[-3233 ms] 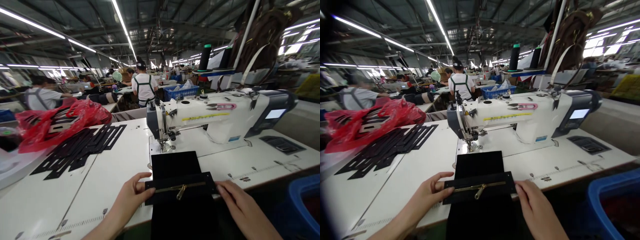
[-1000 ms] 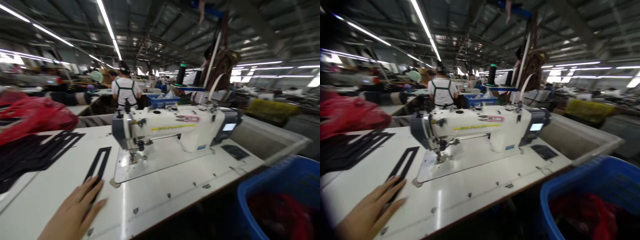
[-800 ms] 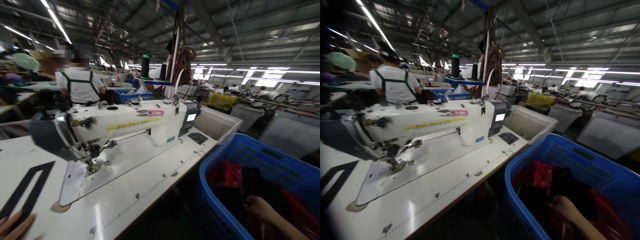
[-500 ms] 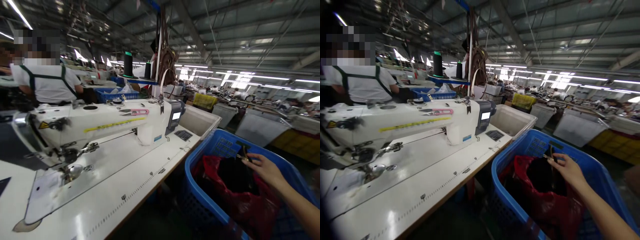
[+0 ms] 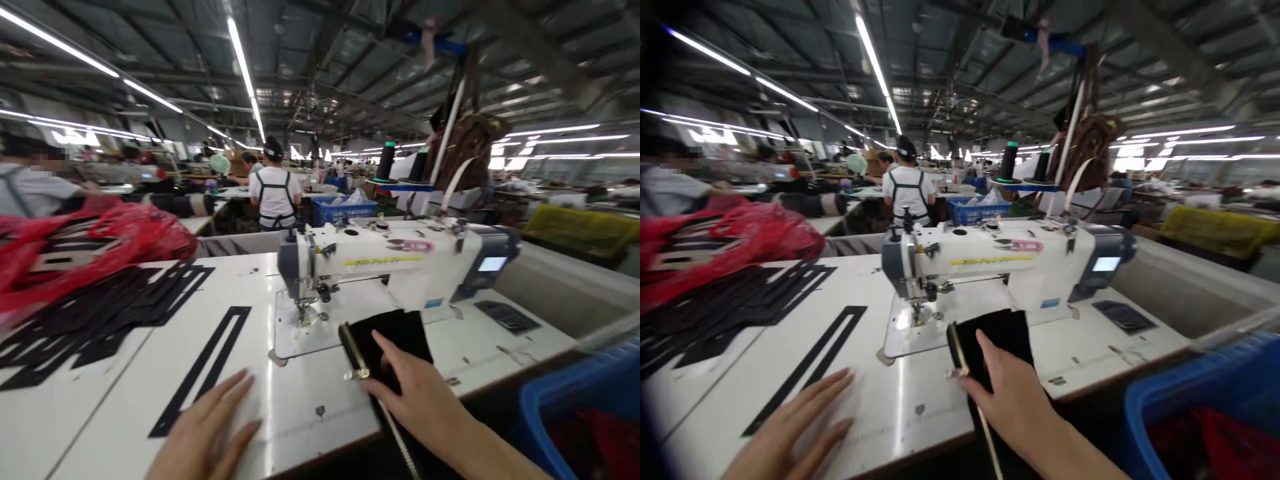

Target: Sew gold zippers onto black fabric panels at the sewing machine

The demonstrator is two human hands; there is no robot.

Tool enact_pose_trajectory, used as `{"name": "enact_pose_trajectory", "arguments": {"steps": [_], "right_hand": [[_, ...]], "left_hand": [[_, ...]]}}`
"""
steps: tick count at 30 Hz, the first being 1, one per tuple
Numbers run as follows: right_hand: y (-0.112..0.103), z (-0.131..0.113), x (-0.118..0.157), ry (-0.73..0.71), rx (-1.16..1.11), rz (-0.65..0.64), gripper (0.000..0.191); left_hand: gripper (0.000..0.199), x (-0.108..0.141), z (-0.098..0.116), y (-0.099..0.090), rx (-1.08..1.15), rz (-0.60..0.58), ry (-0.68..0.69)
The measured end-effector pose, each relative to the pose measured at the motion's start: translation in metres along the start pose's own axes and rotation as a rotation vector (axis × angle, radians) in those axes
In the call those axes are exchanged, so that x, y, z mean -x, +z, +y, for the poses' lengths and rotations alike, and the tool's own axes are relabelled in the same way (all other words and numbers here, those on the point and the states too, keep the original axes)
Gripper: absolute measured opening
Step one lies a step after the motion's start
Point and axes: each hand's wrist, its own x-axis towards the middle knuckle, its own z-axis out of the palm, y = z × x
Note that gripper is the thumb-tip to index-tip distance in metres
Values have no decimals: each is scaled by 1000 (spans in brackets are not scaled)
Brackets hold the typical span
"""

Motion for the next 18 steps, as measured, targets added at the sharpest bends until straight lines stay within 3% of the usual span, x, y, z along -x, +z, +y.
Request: {"name": "enact_pose_trajectory", "arguments": {"steps": [2,4,8,12,15,18], "right_hand": [[22,-10,-9,-51,-4,-127,43],[29,-5,-14,-75,25,-102,43],[27,40,-15,17,232,133,58],[37,73,-10,34,178,61,42],[44,73,-17,-12,124,29,29],[41,59,-24,-44,106,34,28]], "left_hand": [[43,-5,18,-1,24,-106,46],[39,-17,36,2,69,-161,85],[26,-53,61,9,162,-255,182],[27,-90,81,21,192,-389,467],[21,-108,95,35,118,-526,759],[13,-114,102,51,81,-591,821]]}}
